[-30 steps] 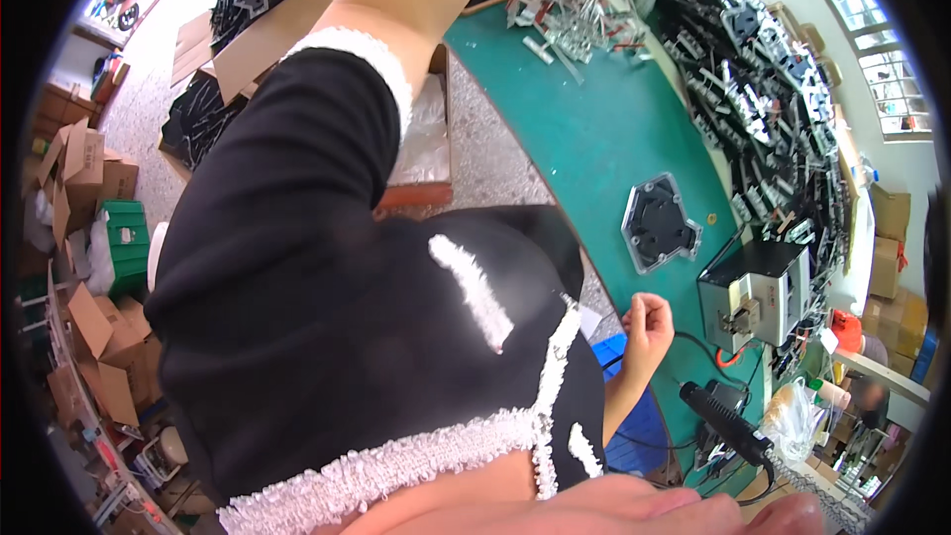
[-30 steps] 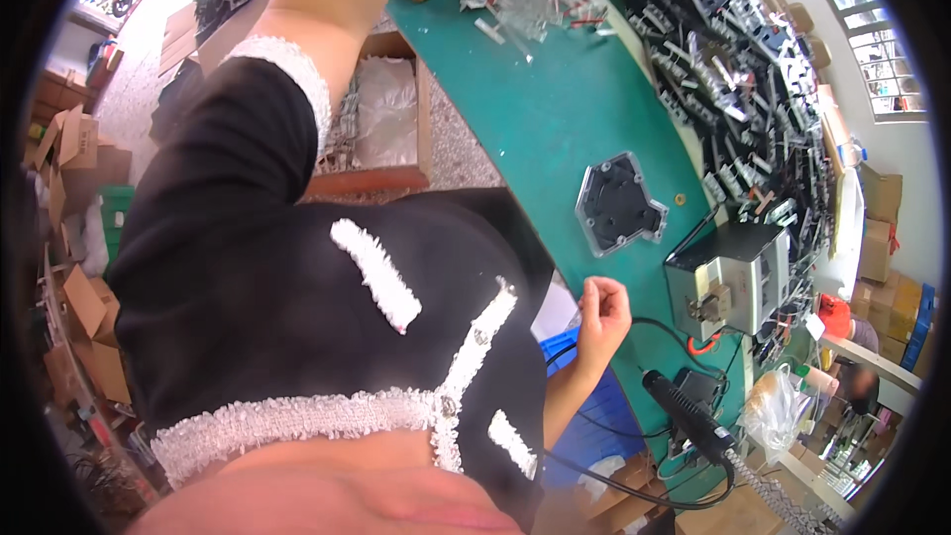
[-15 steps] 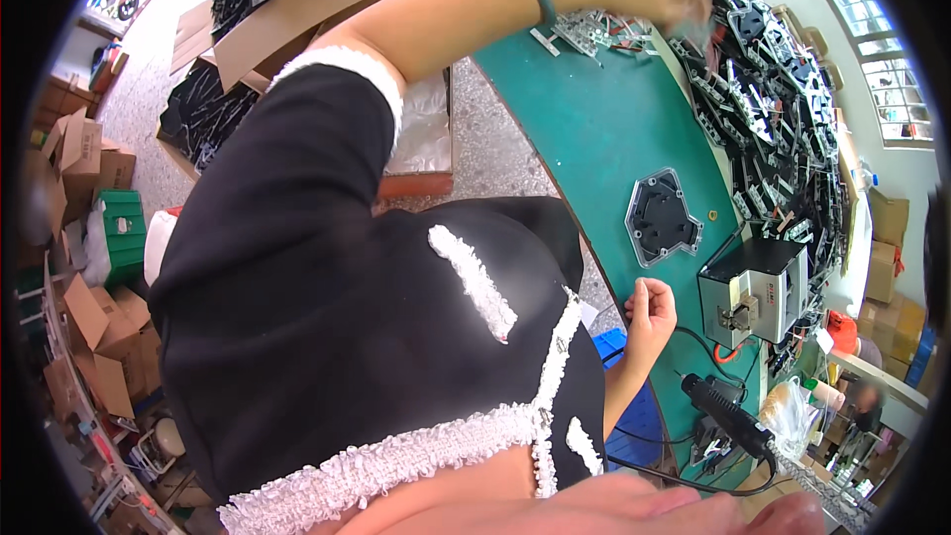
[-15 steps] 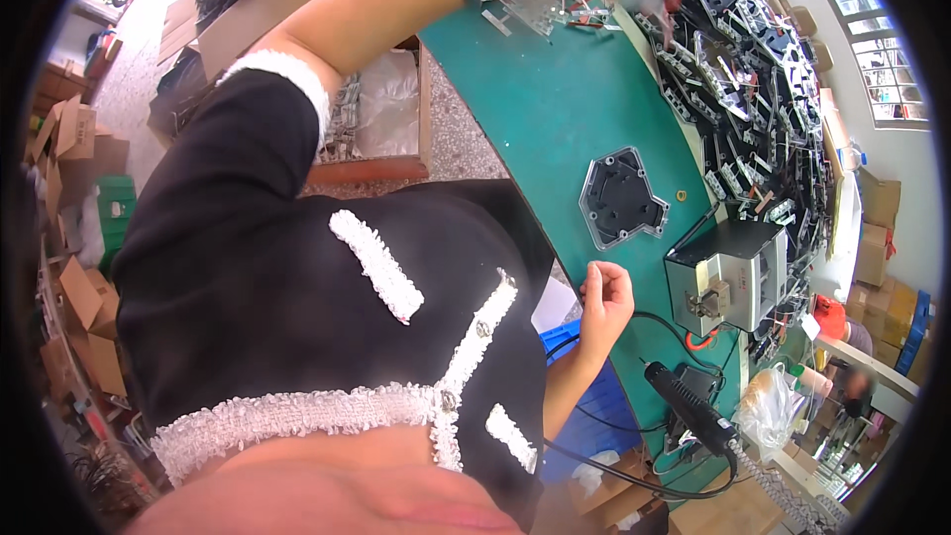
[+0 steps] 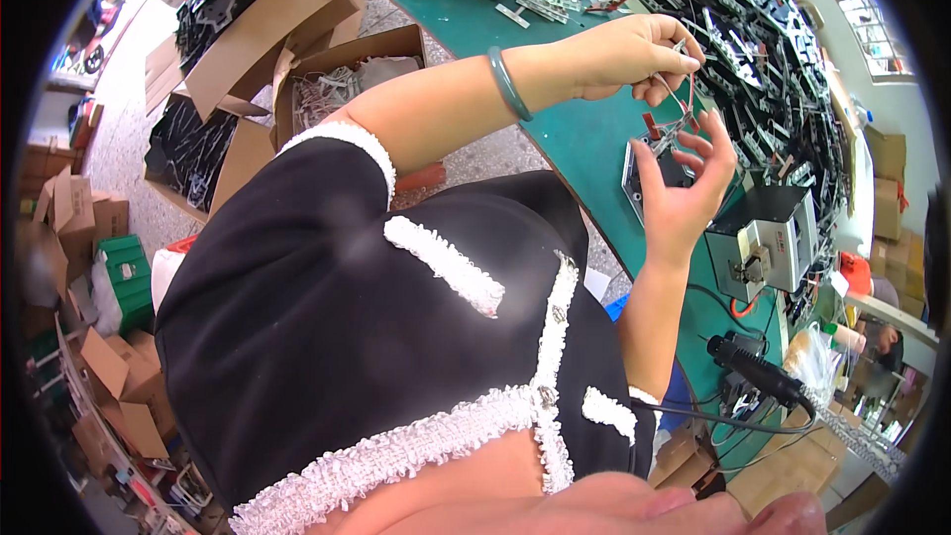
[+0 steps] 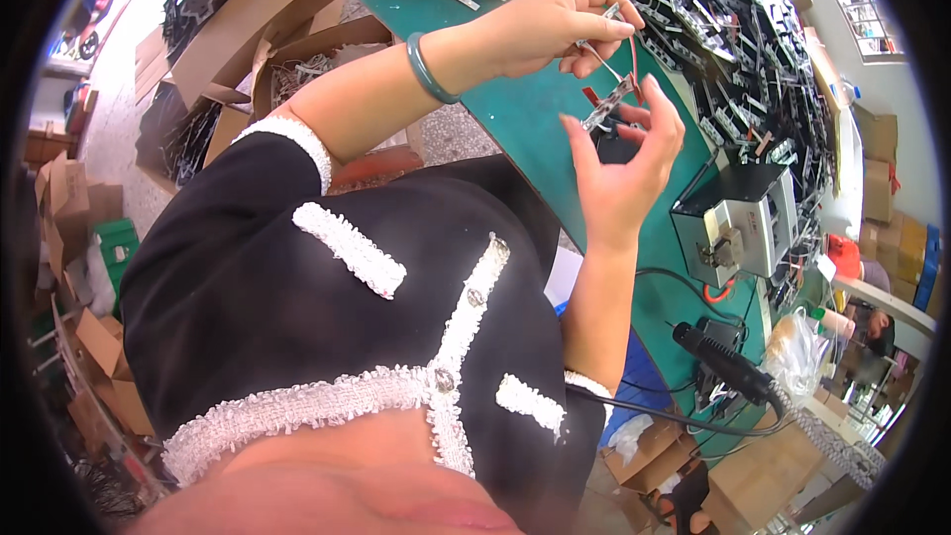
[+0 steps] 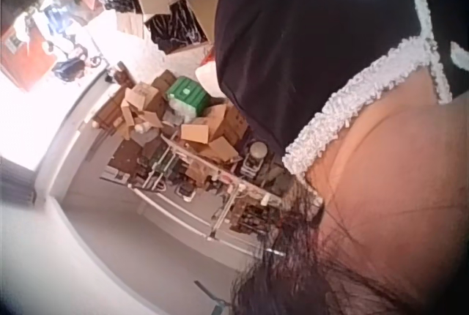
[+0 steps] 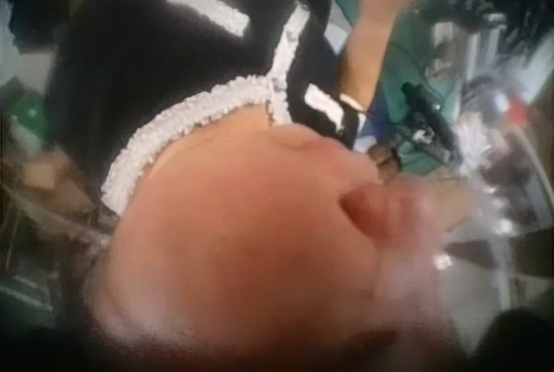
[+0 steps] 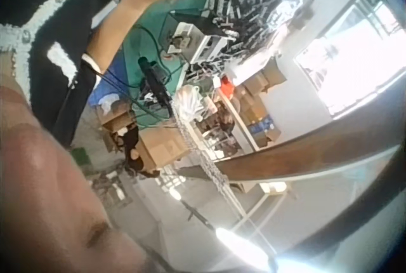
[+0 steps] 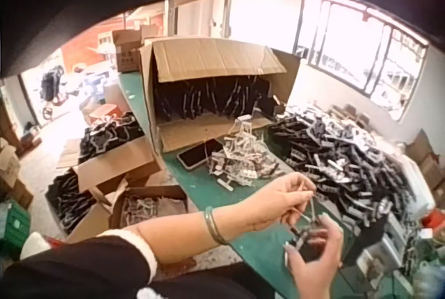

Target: The recorder is using a handheld assembly tool to join or process plastic electronic components at a factory workstation.

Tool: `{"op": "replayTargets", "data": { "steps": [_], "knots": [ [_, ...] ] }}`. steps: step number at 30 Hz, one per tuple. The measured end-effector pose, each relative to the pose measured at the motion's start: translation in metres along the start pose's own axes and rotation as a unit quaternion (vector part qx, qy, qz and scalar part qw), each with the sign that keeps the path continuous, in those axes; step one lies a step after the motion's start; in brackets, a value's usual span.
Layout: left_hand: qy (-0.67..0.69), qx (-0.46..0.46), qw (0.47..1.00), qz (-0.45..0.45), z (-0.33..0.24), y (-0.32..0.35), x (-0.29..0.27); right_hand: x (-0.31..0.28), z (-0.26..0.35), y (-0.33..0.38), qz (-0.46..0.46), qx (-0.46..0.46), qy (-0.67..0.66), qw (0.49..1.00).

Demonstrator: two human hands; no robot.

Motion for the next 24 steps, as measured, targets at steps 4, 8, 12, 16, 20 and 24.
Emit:
{"op": "replayTargets", "data": {
  "steps": [4, 8, 12, 16, 20, 24],
  "knots": [
    [-0.026, 0.004, 1.000, -0.009, 0.006, 0.003, -0.001, 0.002, -0.028, 0.012, 0.042, 0.123, -0.109, 0.986],
    [-0.056, -0.022, 0.998, 0.015, 0.017, 0.000, 0.001, -0.004, -0.030, 0.008, 0.064, 0.132, -0.185, 0.972],
    [-0.442, 0.359, 0.819, -0.066, 0.015, -0.002, 0.007, -0.013, -0.043, 0.001, 0.030, 0.220, -0.201, 0.954],
    [-0.353, 0.306, 0.870, 0.160, 0.018, 0.011, 0.041, -0.024, -0.055, -0.008, -0.046, 0.263, -0.249, 0.931],
    [-0.269, 0.062, 0.904, 0.327, 0.049, 0.002, 0.057, -0.033, -0.048, -0.019, -0.119, 0.230, -0.211, 0.942],
    [-0.201, 0.022, 0.903, 0.379, 0.045, -0.014, 0.060, -0.062, -0.058, -0.015, -0.136, 0.226, -0.167, 0.950]
  ]
}}
Point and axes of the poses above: each hand's wrist, its own y-axis away from the middle knuckle, its own x-axis out of the palm, z = x × y, the point moved 5 cm from there along -y, towards the middle knuckle, and after that the axes turned 10 degrees about -z, right-handed, at the moved point
